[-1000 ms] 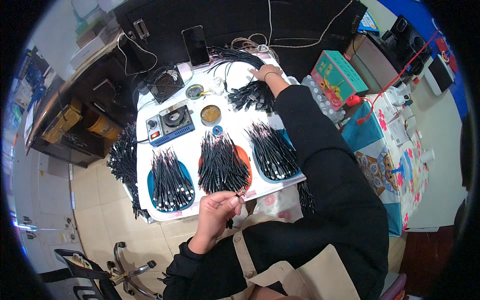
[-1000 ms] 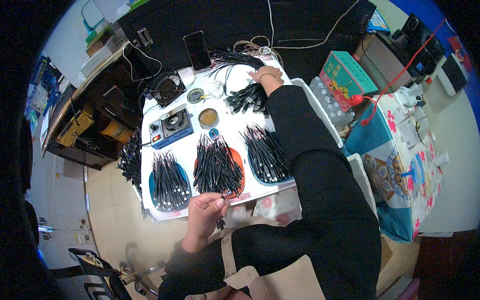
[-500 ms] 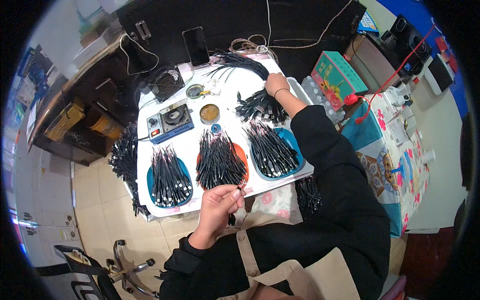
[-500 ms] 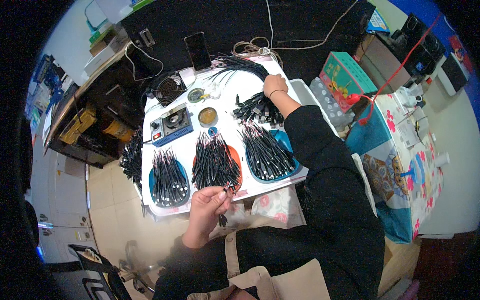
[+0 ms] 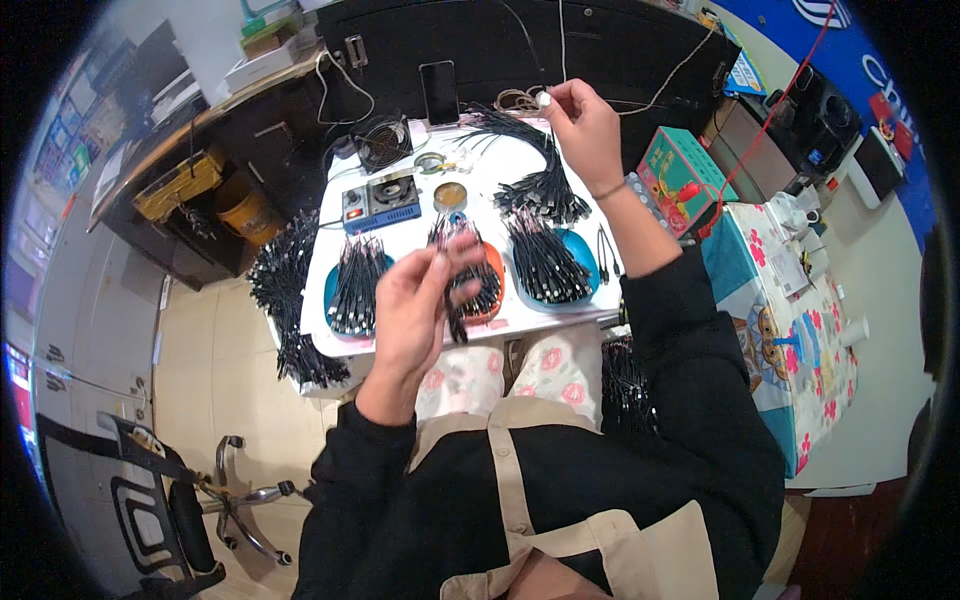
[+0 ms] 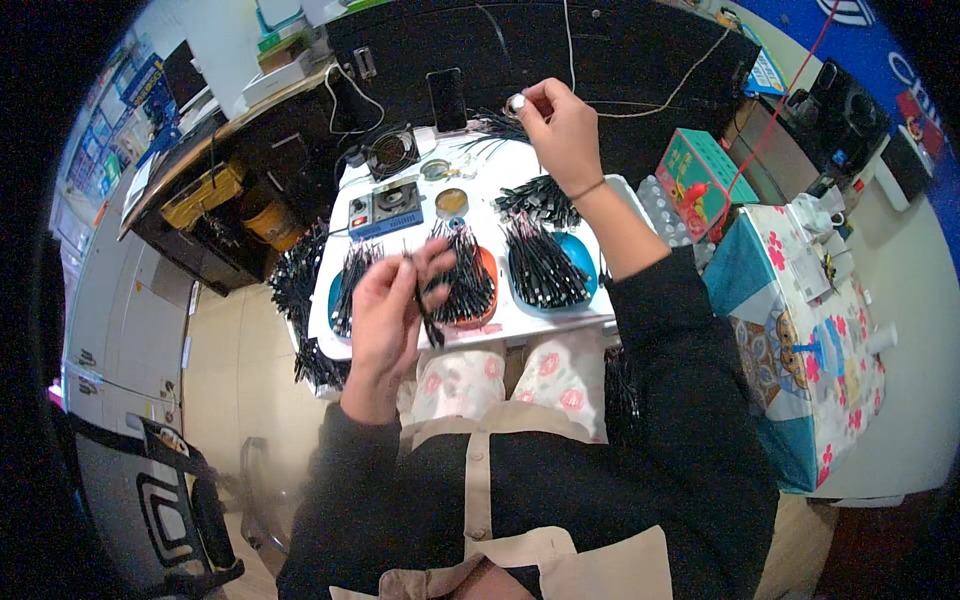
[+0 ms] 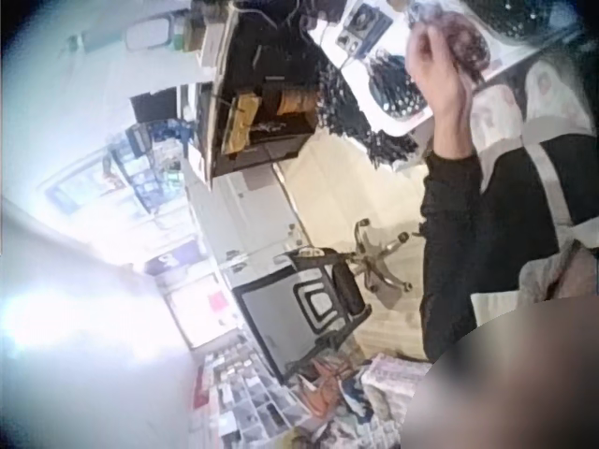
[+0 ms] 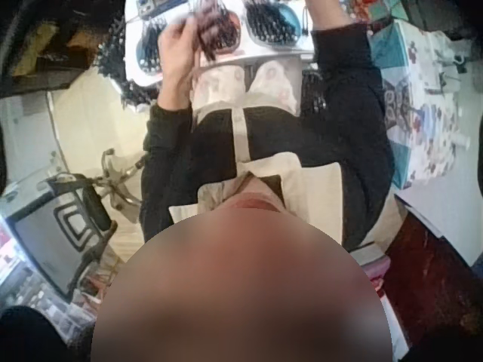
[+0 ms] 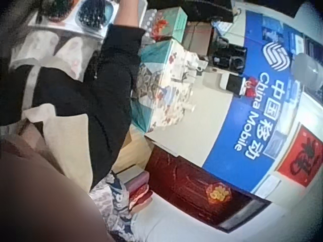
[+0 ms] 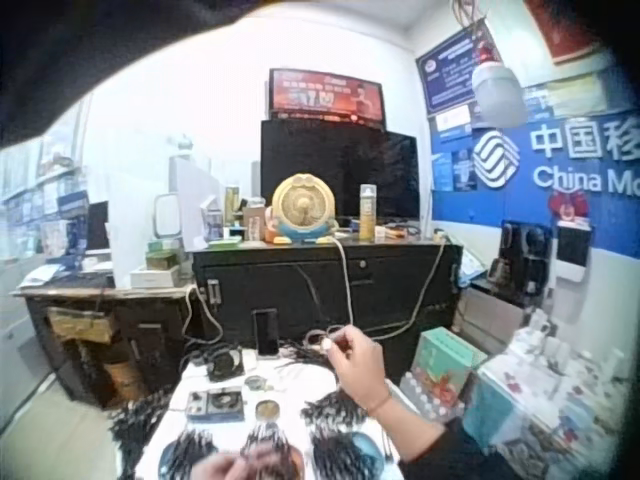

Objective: The person sits on the floor and repeatedly picks black wires from trays, attaches small white cylindrical components to the wire ends, and places the assembled units into a white bin. The person handles wires and components by hand throughout the clip.

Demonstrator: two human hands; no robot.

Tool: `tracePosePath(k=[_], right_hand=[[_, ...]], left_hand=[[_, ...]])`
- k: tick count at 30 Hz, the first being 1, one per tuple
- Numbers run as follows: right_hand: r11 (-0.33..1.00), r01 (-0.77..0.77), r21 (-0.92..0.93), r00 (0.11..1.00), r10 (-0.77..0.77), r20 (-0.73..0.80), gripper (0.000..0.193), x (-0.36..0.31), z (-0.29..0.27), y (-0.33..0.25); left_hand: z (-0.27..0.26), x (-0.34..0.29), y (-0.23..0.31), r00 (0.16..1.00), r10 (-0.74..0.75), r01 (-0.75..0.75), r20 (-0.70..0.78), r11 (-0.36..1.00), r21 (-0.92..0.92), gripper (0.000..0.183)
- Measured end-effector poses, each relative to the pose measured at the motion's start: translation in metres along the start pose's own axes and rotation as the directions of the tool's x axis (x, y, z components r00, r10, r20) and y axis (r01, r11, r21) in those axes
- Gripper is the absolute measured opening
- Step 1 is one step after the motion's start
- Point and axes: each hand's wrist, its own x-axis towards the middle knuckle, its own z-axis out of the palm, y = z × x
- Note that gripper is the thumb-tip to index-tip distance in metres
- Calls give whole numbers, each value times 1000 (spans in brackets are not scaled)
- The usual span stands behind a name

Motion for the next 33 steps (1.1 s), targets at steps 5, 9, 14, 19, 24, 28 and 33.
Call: tracePosePath(k=[5,9,14,19,24,28,33], right_hand=[[995,71,-63,979,-57,198,9,-120,-26,-98],[994,99,-52,942,-76,326,9,-232,-27,-130],[984,-157,87,877,99,470,19,-277,-32,-118],[595,-561,575,821,313,477,24,-238,-55,-107],[476,-540,695,837,217,502,25,-218,-48,-127],[719,-416,557,902,245,356,15,-219,-44,-136],[936,-141,322,980,86,180,12,-230,-41,-145]], left_hand=[[29,8,26,968,233,-210,98,957,-201,19],[30,-4,26,956,273,-232,112,930,-283,16],[15,-55,0,961,161,-121,227,976,-180,14],[5,-89,-20,955,119,-71,273,981,-180,13],[5,-98,-29,944,88,-38,317,986,-160,15],[7,-98,-32,963,83,-53,255,991,-122,14],[14,-100,-39,925,347,-375,156,902,215,15]])
